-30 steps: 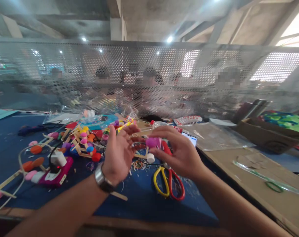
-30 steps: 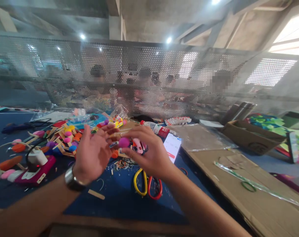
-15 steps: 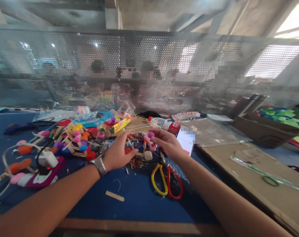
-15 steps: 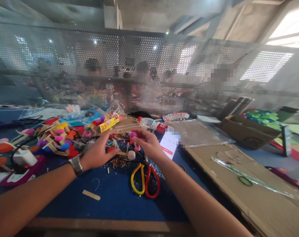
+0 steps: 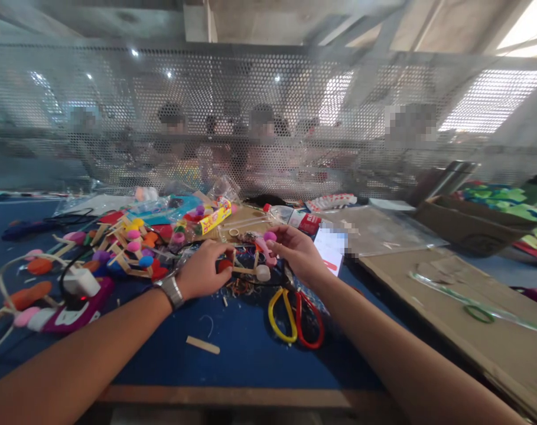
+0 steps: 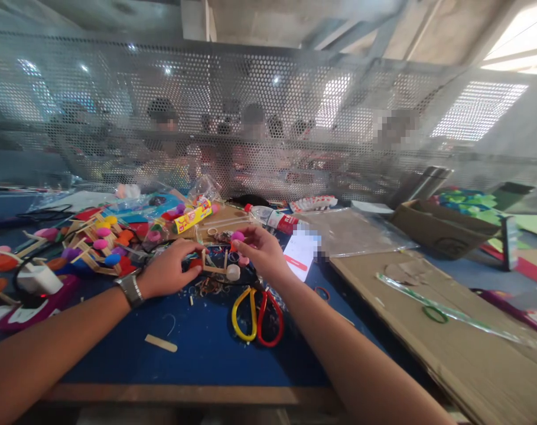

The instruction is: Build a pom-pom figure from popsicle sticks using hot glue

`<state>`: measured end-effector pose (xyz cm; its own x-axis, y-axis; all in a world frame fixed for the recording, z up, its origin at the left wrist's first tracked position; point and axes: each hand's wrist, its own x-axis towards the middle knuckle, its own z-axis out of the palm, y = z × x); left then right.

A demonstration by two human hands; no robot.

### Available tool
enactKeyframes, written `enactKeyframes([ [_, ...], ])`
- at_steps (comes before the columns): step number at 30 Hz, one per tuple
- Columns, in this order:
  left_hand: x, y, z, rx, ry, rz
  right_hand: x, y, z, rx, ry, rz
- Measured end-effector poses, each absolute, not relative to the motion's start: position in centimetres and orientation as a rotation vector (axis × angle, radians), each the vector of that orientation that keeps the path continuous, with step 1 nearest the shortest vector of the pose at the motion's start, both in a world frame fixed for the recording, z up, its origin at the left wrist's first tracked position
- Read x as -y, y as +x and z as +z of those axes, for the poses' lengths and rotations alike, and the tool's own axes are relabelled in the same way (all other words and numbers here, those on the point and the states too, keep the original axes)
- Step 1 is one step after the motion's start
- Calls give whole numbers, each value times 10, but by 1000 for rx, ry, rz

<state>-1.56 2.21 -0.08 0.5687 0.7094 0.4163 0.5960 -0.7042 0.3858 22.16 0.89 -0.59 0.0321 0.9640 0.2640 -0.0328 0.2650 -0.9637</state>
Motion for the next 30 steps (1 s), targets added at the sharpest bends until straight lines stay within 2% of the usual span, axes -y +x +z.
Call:
enactKeyframes([
  [17, -23, -15, 4, -1015, 2521, 823, -5, 215, -8, 1273, -996, 1103],
  [30, -24, -15, 2, -1038, 2488, 807, -3, 212, -7, 1344, -1015, 1017],
])
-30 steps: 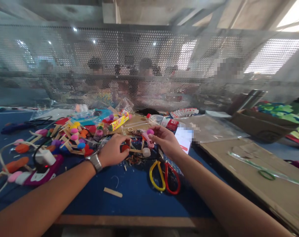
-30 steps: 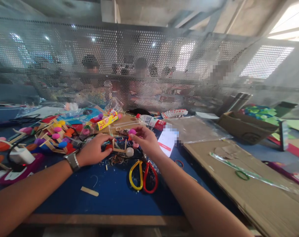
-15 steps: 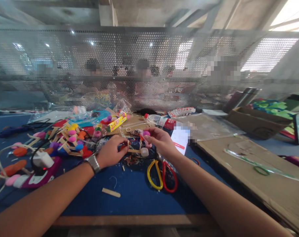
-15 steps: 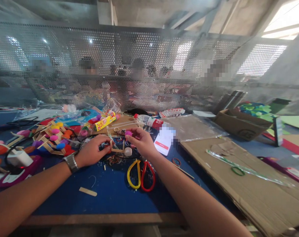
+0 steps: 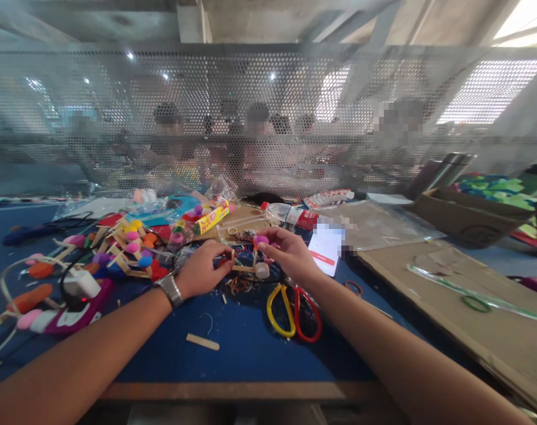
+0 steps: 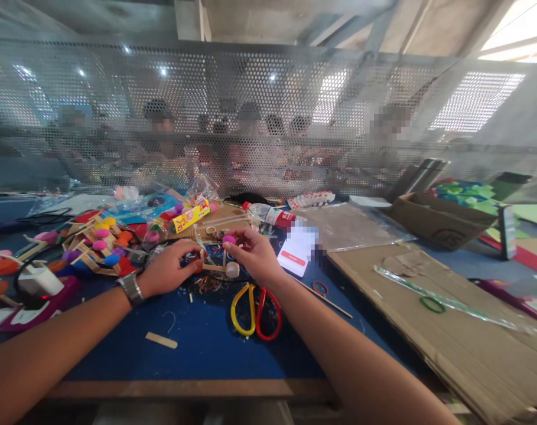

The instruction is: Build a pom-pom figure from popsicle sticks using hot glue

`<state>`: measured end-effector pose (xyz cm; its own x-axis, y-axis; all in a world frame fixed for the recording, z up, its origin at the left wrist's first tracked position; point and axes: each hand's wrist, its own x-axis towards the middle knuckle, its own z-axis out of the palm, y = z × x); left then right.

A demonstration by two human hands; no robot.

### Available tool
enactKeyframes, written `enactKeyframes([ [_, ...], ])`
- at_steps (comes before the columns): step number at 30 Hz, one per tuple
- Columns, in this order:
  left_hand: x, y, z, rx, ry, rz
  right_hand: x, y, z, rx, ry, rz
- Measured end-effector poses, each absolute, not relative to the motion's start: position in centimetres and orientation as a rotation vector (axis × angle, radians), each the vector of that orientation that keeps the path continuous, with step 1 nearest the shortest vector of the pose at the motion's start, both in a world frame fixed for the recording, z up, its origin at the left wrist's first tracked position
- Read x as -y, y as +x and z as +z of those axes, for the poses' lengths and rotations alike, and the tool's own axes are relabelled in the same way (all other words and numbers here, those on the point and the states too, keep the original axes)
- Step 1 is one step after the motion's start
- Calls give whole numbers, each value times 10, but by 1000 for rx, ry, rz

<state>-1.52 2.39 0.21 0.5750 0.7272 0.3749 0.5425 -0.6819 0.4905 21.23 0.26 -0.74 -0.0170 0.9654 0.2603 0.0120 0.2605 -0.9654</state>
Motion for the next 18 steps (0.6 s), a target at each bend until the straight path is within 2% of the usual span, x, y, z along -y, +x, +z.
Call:
enactKeyframes([
  [18, -24, -14, 1, -1061, 2507, 789, -4, 212, -11, 1438, -1028, 911],
])
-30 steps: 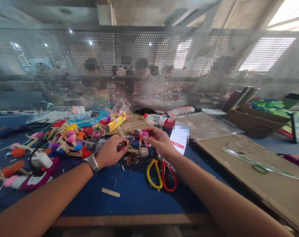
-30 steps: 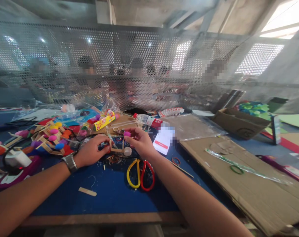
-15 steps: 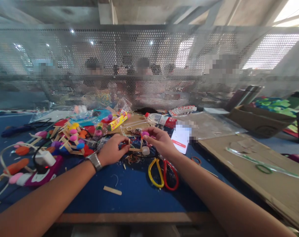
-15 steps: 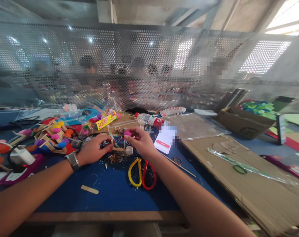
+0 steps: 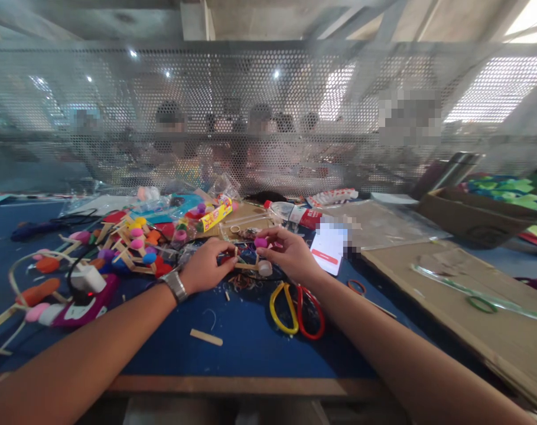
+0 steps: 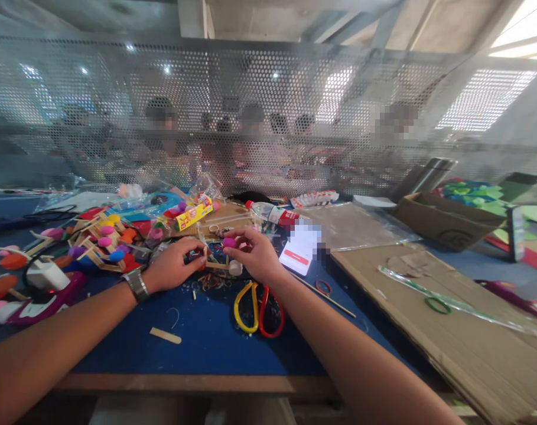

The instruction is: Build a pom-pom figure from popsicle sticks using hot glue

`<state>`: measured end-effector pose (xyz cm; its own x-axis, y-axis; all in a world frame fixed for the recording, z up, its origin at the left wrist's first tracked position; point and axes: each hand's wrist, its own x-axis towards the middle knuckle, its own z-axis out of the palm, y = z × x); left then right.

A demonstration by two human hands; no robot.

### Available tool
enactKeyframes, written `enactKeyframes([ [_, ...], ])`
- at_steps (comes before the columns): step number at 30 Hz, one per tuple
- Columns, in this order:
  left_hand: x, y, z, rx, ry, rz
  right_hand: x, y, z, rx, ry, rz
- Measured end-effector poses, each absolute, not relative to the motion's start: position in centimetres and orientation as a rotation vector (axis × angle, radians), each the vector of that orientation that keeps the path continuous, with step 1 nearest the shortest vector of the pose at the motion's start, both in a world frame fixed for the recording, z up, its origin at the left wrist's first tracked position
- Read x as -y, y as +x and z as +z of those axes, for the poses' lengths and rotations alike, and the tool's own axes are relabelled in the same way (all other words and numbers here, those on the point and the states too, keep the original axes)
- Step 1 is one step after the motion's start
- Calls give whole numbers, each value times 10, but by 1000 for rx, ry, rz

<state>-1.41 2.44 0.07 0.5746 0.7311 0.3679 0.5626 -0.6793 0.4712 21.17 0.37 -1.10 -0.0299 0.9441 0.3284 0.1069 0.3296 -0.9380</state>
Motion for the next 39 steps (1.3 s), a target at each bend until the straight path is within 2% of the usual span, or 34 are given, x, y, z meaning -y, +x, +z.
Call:
enactKeyframes([
  [39, -17, -9, 1, -942, 2271, 873, -8, 214, -15, 1273, -1032, 1061],
])
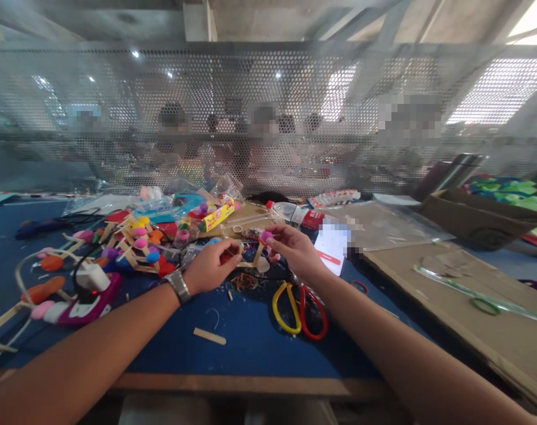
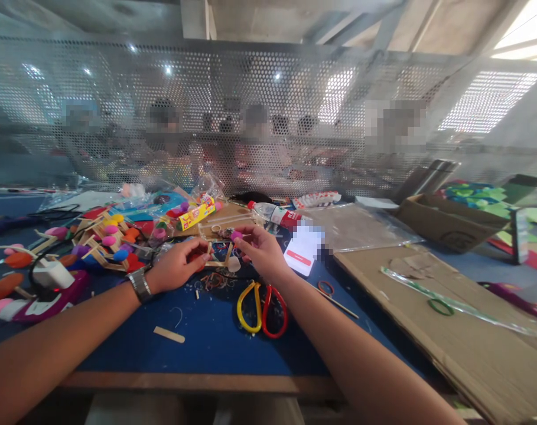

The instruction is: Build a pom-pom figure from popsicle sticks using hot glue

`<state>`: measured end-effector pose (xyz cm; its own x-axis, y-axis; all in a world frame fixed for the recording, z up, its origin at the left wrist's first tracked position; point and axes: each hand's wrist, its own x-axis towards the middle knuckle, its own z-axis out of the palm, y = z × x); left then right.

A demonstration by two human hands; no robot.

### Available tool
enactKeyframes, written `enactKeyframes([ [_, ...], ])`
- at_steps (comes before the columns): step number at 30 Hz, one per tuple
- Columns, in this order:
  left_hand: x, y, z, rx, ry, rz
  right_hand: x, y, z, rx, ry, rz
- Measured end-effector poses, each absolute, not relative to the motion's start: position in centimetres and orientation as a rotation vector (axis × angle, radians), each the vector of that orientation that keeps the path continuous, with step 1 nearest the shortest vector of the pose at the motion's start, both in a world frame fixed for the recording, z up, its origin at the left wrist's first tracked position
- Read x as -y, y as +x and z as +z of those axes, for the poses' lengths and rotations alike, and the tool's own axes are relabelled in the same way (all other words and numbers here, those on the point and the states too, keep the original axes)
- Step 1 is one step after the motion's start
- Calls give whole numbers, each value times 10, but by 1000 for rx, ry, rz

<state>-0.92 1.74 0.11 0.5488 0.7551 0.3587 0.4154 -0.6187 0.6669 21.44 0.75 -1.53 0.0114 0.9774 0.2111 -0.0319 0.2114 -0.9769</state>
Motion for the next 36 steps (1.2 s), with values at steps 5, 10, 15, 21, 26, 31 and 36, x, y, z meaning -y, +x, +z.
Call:
enactKeyframes([
  [5, -17, -9, 1, -922, 2281, 875, -6, 214, -11, 1294, -1066, 1050],
  [10, -18, -9, 0, -919, 2262, 867, -4, 212, -9, 1293, -1074, 1064],
  [15, -18, -9, -1, -916, 2251, 871, -3, 212, -11, 1247, -1025, 1095],
  [21, -20, -9, -1, -918, 2233, 852, -5, 213, -12, 1256, -1029, 1071],
  [26, -20, -10, -2, -919, 2214, 847, -6, 214, -13, 1274, -1030, 1060],
  [31, -19, -10, 0, -913, 2245, 859, -6, 214, -15, 1286, -1061, 1039],
  [36, -19, -9, 1, -921, 2262, 858, -6, 215, -15, 1308, -1072, 1038],
])
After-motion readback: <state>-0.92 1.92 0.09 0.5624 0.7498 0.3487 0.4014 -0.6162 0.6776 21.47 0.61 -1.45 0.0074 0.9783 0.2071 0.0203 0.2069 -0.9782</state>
